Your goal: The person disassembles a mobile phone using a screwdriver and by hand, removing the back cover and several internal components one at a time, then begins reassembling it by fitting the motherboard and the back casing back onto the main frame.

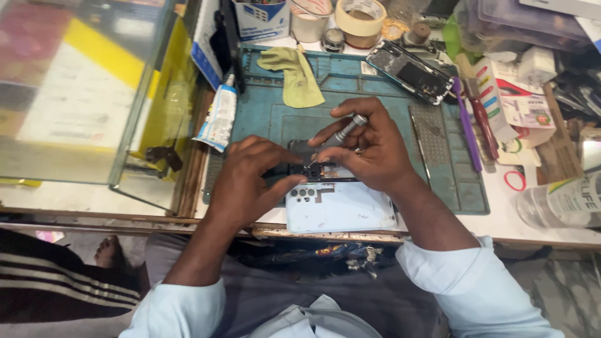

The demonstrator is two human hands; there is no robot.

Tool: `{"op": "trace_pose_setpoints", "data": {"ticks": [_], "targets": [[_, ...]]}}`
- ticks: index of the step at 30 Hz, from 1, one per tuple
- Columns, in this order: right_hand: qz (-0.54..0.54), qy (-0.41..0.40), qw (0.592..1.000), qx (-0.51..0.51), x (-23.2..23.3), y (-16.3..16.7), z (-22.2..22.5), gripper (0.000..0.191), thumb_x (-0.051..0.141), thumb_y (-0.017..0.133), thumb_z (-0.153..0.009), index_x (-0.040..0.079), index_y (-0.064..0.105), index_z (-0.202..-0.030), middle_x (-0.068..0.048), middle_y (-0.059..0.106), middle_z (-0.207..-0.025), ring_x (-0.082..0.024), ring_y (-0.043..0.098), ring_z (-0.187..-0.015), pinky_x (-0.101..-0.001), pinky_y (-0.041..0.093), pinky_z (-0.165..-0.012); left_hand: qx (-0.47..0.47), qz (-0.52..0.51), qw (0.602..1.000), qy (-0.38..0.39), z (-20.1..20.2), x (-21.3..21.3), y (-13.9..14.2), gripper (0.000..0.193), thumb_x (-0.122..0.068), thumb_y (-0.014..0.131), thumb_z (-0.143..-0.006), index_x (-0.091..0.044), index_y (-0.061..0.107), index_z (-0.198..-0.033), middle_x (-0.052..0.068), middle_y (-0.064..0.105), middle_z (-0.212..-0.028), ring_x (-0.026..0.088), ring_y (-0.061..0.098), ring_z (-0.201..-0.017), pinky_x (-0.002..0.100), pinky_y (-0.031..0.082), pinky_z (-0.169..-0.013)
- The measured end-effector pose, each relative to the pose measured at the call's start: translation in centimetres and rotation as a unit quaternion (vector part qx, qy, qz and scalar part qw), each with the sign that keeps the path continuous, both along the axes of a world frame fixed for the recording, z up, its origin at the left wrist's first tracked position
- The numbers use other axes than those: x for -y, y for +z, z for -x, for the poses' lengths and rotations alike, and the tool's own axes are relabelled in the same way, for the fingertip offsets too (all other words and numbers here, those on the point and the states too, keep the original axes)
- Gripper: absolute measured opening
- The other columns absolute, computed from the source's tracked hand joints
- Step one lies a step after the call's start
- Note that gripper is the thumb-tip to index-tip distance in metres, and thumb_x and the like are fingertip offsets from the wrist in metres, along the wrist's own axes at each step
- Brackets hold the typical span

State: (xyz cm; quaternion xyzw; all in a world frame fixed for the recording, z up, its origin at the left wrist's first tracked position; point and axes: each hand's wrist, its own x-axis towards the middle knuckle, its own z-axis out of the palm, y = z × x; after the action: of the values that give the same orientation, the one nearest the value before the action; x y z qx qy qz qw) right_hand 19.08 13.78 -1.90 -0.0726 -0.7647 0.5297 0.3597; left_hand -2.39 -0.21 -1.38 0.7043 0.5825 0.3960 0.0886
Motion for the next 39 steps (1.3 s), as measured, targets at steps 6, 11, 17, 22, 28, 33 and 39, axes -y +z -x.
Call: {"op": "trace_pose_setpoints", "data": {"ticks": [6, 11, 17, 22, 28, 33, 39], "targets": [[-0.017, -0.006, 0.999, -0.033, 0.9, -0.2, 0.6, 0.048, -0.009, 0.072, -0.096, 0.004, 0.038, -0.127, -0.012, 0.049, -0.122, -0.029, 0.073, -0.119, -0.0321, 0.065, -0.083, -0.004, 0.006, 1.0, 0.017, -0.2, -0.1, -0.1, 0.029, -0.036, 0.087, -0.079, -0.012, 0.077, -0.092, 0.002, 0.075, -0.09, 0.023, 0.066, -0.099, 0.042, 0.042, -0.091], [-0.033, -0.006, 0.999, -0.006, 1.0, -0.3, 0.5, 0.047, -0.008, 0.072, -0.097, 0.005, 0.039, -0.128, -0.014, 0.058, -0.118, -0.028, 0.074, -0.117, -0.0283, 0.069, -0.081, -0.003, 0.015, 1.0, 0.011, -0.2, 0.0, -0.1, 0.022, -0.034, 0.085, -0.081, -0.014, 0.08, -0.091, 0.0, 0.075, -0.087, 0.021, 0.066, -0.099, 0.042, 0.041, -0.091], [-0.031, -0.003, 0.999, 0.012, 1.2, -0.1, 0.6, 0.047, -0.008, 0.072, -0.096, 0.005, 0.039, -0.127, -0.017, 0.066, -0.114, -0.026, 0.076, -0.113, -0.0264, 0.068, -0.077, -0.002, 0.009, 1.0, 0.004, -0.2, 0.0, 0.0, 0.016, -0.03, 0.084, -0.083, -0.016, 0.08, -0.09, -0.002, 0.076, -0.089, 0.02, 0.066, -0.1, 0.041, 0.039, -0.092], [-0.029, 0.007, 0.999, -0.009, 1.1, -0.2, 0.5, 0.046, -0.007, 0.071, -0.098, 0.006, 0.038, -0.128, -0.019, 0.067, -0.118, -0.027, 0.075, -0.114, -0.0287, 0.068, -0.081, 0.004, 0.004, 1.0, 0.005, 0.0, 0.1, -0.1, 0.015, -0.029, 0.084, -0.083, -0.016, 0.08, -0.09, -0.004, 0.076, -0.089, 0.018, 0.066, -0.099, 0.04, 0.038, -0.093], [-0.037, 0.013, 0.999, -0.019, 1.0, -0.3, 0.4, 0.045, -0.006, 0.07, -0.1, 0.007, 0.037, -0.127, -0.02, 0.066, -0.119, -0.029, 0.074, -0.118, -0.031, 0.069, -0.085, -0.016, 0.009, 1.0, 0.008, 0.0, 0.0, -0.4, 0.015, -0.029, 0.084, -0.083, -0.017, 0.081, -0.092, -0.004, 0.077, -0.088, 0.017, 0.066, -0.1, 0.04, 0.035, -0.094], [-0.042, 0.011, 0.999, -0.004, 1.2, -0.2, 0.5, 0.044, -0.004, 0.072, -0.098, 0.006, 0.038, -0.125, -0.021, 0.069, -0.116, -0.028, 0.075, -0.115, -0.0301, 0.068, -0.081, -0.016, 0.013, 1.0, 0.008, -0.1, 0.1, -0.3, 0.015, -0.029, 0.083, -0.083, -0.017, 0.082, -0.091, -0.004, 0.077, -0.087, 0.016, 0.065, -0.1, 0.04, 0.034, -0.095], [-0.053, 0.009, 0.999, -0.005, 1.5, -0.2, 0.5, 0.044, -0.003, 0.073, -0.099, 0.006, 0.04, -0.126, -0.019, 0.068, -0.117, -0.029, 0.074, -0.119, -0.0342, 0.069, -0.09, -0.016, 0.013, 1.0, 0.006, -0.1, 0.0, -0.3, 0.017, -0.029, 0.084, -0.082, -0.014, 0.081, -0.091, -0.002, 0.076, -0.087, 0.017, 0.065, -0.101, 0.041, 0.033, -0.095]]}}
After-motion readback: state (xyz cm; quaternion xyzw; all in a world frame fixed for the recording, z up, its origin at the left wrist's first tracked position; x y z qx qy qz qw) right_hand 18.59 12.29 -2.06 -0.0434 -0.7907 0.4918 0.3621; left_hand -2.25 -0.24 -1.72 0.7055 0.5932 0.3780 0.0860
